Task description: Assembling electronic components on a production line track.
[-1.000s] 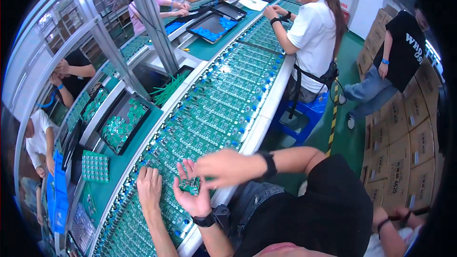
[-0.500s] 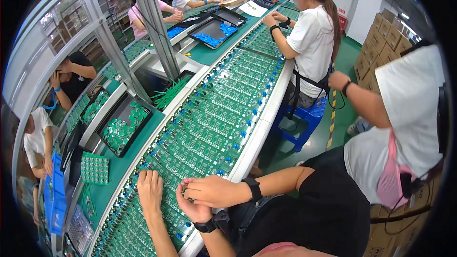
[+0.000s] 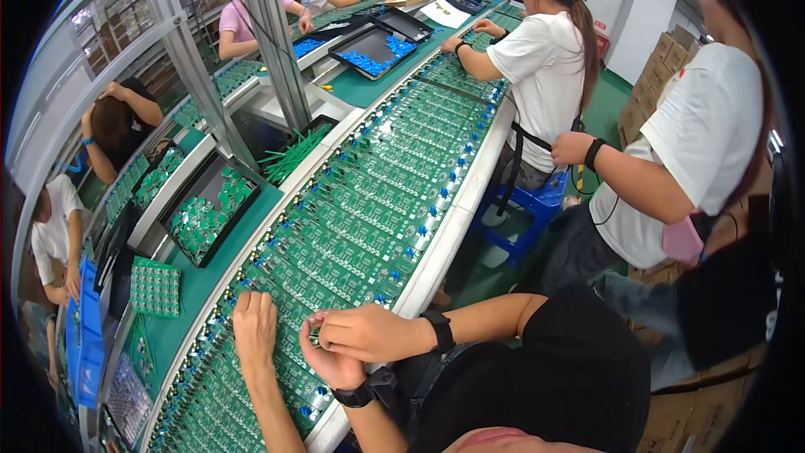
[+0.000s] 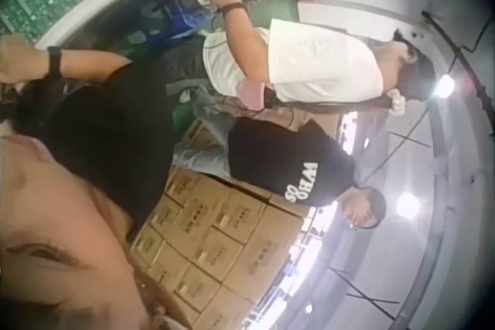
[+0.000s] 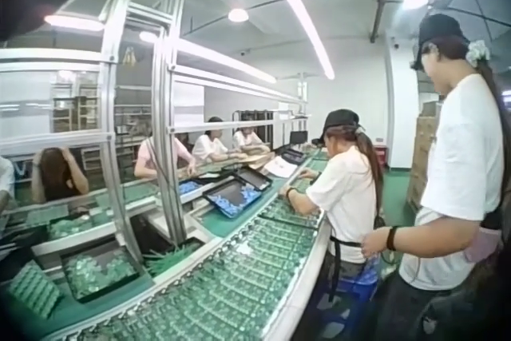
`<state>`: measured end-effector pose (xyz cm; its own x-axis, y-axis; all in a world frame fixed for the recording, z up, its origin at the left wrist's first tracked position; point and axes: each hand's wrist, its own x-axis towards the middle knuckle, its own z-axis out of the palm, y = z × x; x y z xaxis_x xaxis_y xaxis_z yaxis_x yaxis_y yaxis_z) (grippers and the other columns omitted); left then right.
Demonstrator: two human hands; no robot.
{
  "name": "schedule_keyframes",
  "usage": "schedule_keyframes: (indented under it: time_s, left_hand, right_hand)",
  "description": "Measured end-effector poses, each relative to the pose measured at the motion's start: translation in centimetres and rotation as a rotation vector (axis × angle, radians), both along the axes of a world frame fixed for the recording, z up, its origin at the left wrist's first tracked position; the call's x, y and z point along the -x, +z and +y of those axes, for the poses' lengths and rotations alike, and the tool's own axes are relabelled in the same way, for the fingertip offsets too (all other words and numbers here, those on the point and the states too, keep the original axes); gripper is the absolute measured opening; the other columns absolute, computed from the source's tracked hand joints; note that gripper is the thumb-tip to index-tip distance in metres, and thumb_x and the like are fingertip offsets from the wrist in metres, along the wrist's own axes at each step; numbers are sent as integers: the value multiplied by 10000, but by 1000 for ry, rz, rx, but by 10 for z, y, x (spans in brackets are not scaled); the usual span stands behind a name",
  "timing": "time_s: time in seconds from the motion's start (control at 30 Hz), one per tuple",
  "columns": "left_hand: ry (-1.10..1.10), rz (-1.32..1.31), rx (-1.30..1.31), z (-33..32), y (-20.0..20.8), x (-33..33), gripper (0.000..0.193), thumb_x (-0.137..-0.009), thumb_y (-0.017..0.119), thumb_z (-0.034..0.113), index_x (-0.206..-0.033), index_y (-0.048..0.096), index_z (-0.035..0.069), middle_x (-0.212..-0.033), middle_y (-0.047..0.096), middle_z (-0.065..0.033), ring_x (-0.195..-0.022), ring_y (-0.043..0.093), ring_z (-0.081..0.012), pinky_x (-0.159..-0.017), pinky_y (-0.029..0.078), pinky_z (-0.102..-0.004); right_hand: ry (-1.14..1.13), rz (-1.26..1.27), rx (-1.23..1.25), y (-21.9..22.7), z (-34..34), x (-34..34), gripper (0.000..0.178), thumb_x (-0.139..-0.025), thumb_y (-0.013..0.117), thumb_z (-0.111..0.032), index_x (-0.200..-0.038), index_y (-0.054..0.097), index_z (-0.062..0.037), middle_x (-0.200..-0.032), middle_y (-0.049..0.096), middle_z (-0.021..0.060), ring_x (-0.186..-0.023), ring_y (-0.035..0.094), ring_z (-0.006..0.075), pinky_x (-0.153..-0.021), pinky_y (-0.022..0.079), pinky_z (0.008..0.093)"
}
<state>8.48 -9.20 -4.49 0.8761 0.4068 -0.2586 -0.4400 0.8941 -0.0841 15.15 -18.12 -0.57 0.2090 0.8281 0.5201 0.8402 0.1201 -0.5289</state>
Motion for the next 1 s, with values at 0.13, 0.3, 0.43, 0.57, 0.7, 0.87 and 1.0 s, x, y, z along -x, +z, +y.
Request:
schedule_keyframes:
  time_s: [0.13,0.3,0.43,0.57,0.7,0.87,1.0]
  left_hand:
    - [-25,-44,-16,1,-4,4,120,-846,506,156,-815,528,42,-832,554,-53,-834,531,-147,-804,431,-265]
    - [-37,-11,90,0,2,0,116,-831,534,160,-790,531,52,-792,541,-44,-795,522,-144,-773,438,-265]
    - [-51,76,25,-3,11,3,104,-832,533,161,-795,532,64,-789,539,-29,-786,519,-126,-758,441,-252]
    - [-24,128,-6,-3,9,2,91,-831,533,161,-793,526,78,-776,527,-13,-779,512,-110,-731,439,-228]
    - [-39,61,54,-2,8,1,80,-828,542,172,-804,516,101,-756,511,8,-739,497,-101,-731,441,-245]
    - [21,233,-46,-12,21,-1,90,-826,550,191,-820,509,111,-746,496,26,-698,481,-91,-720,449,-280]
    - [4,341,-153,-15,25,-1,113,-823,554,213,-829,507,110,-725,477,35,-627,447,-89,-717,450,-326]
  right_hand:
    - [-32,-25,-133,1,-1,0,63,-736,533,-125,-758,525,-66,-748,498,65,-759,576,236,-557,477,318]
    - [24,151,-76,10,-11,0,77,-751,536,-132,-775,518,-60,-772,524,71,-741,580,246,-548,467,329]
    - [48,238,-65,18,-16,1,91,-760,549,-128,-806,516,-58,-794,541,73,-742,580,257,-551,458,341]
    - [24,323,-84,23,-18,-1,97,-778,559,-124,-834,521,-55,-814,547,77,-765,578,271,-580,454,345]
    - [-10,395,-107,31,-22,-4,99,-805,558,-114,-871,531,-46,-843,549,87,-797,576,278,-637,459,338]
    - [56,605,-79,33,-26,-11,138,-828,554,-99,-951,549,-36,-889,549,85,-838,583,249,-707,471,323]
    - [72,629,-50,31,-29,-17,187,-829,561,-93,-1009,565,-43,-916,547,76,-855,587,215,-726,478,309]
